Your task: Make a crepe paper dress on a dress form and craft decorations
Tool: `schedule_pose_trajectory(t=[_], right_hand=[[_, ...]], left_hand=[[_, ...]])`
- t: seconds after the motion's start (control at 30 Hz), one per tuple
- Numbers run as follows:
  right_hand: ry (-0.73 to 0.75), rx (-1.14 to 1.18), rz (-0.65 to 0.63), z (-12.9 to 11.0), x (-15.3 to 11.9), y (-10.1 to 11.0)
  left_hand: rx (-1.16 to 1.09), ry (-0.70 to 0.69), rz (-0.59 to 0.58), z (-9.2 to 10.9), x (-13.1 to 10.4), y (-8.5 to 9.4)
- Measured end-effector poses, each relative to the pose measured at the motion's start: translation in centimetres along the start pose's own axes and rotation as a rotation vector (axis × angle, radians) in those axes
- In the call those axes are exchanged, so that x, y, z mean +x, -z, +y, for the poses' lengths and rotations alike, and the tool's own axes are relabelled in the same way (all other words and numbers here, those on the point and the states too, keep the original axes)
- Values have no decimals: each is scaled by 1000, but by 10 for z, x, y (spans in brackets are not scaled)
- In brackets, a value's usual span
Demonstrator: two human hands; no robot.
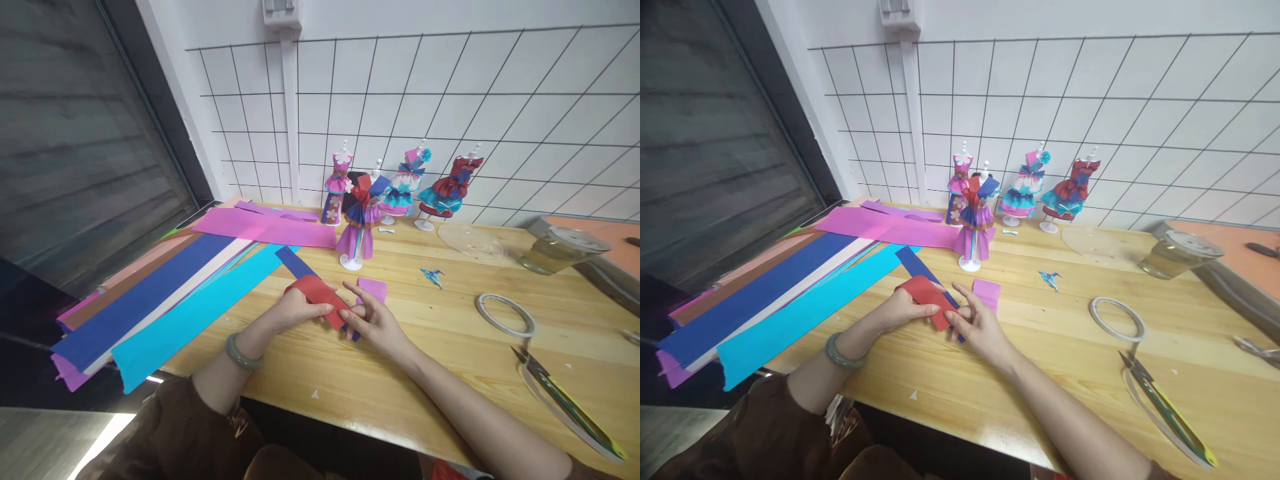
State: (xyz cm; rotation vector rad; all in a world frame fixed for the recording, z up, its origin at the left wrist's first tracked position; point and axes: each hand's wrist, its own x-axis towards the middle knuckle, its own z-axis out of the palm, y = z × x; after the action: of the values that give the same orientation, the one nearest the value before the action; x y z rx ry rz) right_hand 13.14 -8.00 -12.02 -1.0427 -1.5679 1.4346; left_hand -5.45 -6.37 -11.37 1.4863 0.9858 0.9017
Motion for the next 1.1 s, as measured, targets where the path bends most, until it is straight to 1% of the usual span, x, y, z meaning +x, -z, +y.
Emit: schedule_pose_trajectory(t=[0.13,0.23,0.5,0.77,0.9,1.1], right_hand=[[56,76,-13,6,1,-1],[82,72,6,10,3,-2],[80,72,65,9,4,0],[101,72,21,12,4,0],[95,60,20,15,5,0],[84,96,81,12,5,0]], left_hand=[[-22,5,-109,-5,0,0],[-38,11,-158,-9,2,0],[-124,20,-191,-6,2,-1],[-126,48,-221,-8,3,-3],[-138,51,-236,-8,2,-3],[-139,67,-273,-6,3,-4]])
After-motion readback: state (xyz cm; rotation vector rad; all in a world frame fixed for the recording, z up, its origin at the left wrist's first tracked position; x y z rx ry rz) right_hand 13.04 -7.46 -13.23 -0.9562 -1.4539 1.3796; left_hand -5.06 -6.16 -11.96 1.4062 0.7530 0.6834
